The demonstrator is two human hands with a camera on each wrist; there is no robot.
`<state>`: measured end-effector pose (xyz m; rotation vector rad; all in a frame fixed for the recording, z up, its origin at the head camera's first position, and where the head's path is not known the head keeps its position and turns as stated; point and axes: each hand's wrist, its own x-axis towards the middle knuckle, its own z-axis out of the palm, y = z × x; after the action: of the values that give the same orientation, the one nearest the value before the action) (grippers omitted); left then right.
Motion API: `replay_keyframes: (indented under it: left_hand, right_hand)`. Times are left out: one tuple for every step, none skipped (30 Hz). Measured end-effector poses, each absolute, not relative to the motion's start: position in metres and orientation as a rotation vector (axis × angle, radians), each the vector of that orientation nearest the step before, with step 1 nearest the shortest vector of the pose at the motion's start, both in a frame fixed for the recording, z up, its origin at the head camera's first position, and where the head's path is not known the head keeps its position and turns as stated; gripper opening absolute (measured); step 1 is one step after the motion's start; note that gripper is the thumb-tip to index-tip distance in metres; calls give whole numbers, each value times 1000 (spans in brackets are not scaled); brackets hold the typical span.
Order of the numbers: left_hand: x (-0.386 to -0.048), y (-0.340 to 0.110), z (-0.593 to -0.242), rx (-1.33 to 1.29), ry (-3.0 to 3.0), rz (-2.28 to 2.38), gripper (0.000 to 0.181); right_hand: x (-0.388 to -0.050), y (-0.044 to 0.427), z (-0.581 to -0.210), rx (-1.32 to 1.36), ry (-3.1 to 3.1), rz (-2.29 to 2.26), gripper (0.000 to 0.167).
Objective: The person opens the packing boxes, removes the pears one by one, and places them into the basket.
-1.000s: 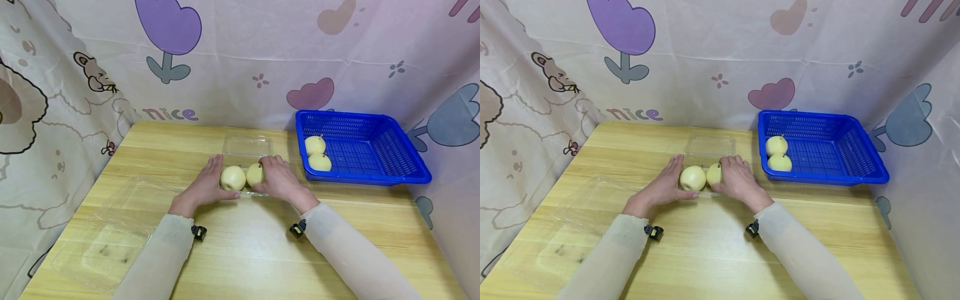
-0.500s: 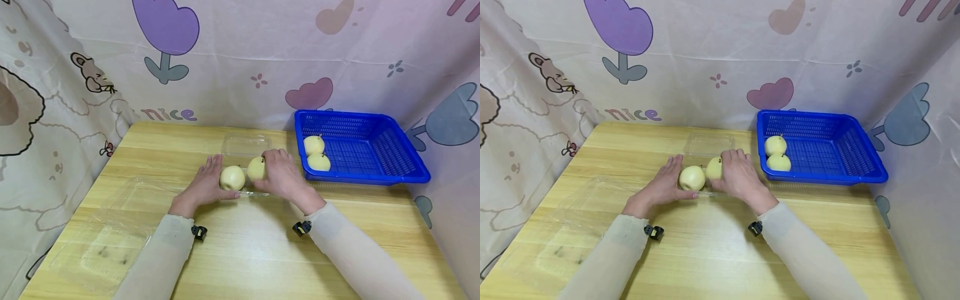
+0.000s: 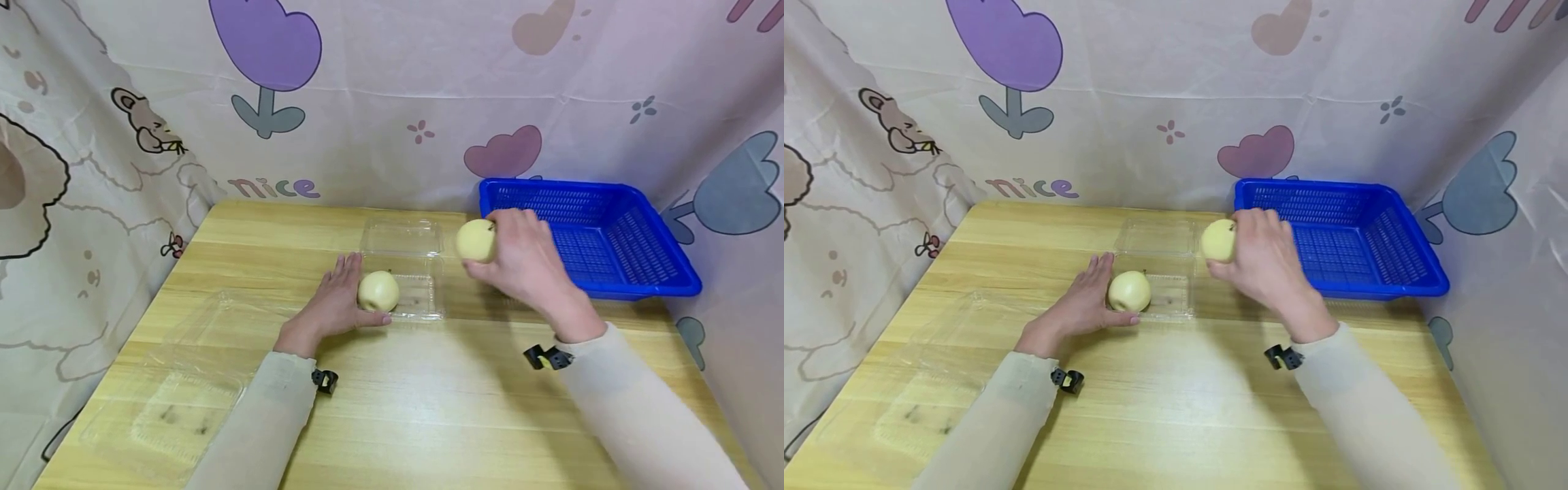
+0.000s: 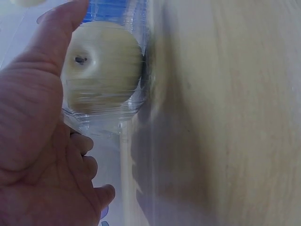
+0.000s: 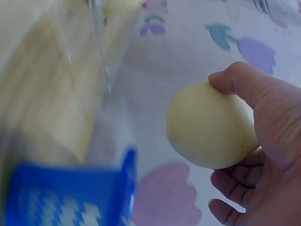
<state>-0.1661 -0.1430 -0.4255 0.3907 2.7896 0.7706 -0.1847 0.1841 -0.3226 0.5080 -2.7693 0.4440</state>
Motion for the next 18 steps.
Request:
replay_keyframes:
  left_hand:
    - [-166, -143, -425, 392, 2788, 770, 145]
    - [-166, -143, -425, 390, 2785, 772, 145]
    - [-166, -143, -425, 383, 2782, 771, 145]
    - [-166, -142, -425, 379, 2781, 774, 145]
    - [-165, -142, -424, 377, 2780, 776, 145]
    - [-165, -142, -424, 374, 2779, 778, 145]
    - [-165, -142, -424, 373, 2779, 780, 145]
    - [-165, -142, -424, 370, 2779, 782, 144]
    - [-165, -142, -424, 372, 2781, 784, 144]
    - [-165, -142, -424, 372, 2781, 786, 144]
    - [-165, -142, -424, 373, 2780, 788, 143]
    - [-165, -142, -424, 371, 2779, 789, 143]
    - [-165, -142, -424, 372, 2779, 791, 143]
    - [-165, -142, -424, 371, 2779, 789, 143]
    - [-165, -142, -424, 370, 2778, 790, 143]
    - [-165, -142, -424, 370, 2777, 791, 143]
    - [-165, -142, -424, 372, 2778, 790, 143]
    - [-165, -142, -424, 373, 2776, 791, 143]
  right_hand:
    - [-186, 192, -319, 478, -2767, 442, 75]
    - [-187, 200, -315, 441, -2768, 439, 74]
    - [-188, 208, -312, 402, -2776, 436, 75]
    - [-189, 216, -309, 363, -2784, 435, 75]
    - [-191, 225, -306, 325, -2796, 434, 76]
    - [-193, 233, -304, 291, -2804, 428, 77]
    - [-195, 242, -303, 257, -2812, 429, 79]
    - [-197, 250, -303, 223, -2823, 429, 81]
    - [-200, 259, -304, 192, -2837, 430, 83]
    - [-202, 267, -306, 165, -2845, 433, 84]
    - [-205, 274, -308, 141, -2856, 435, 85]
    - [-207, 281, -312, 118, -2870, 441, 86]
    - [-209, 287, -316, 95, -2894, 444, 86]
    - [-211, 293, -321, 78, -2919, 444, 86]
    - [-213, 298, -326, 66, -2948, 442, 85]
    - [-214, 303, -332, 55, -2974, 440, 84]
    - [-216, 307, -337, 46, -3000, 435, 83]
    - [-217, 311, -343, 39, -3029, 432, 82]
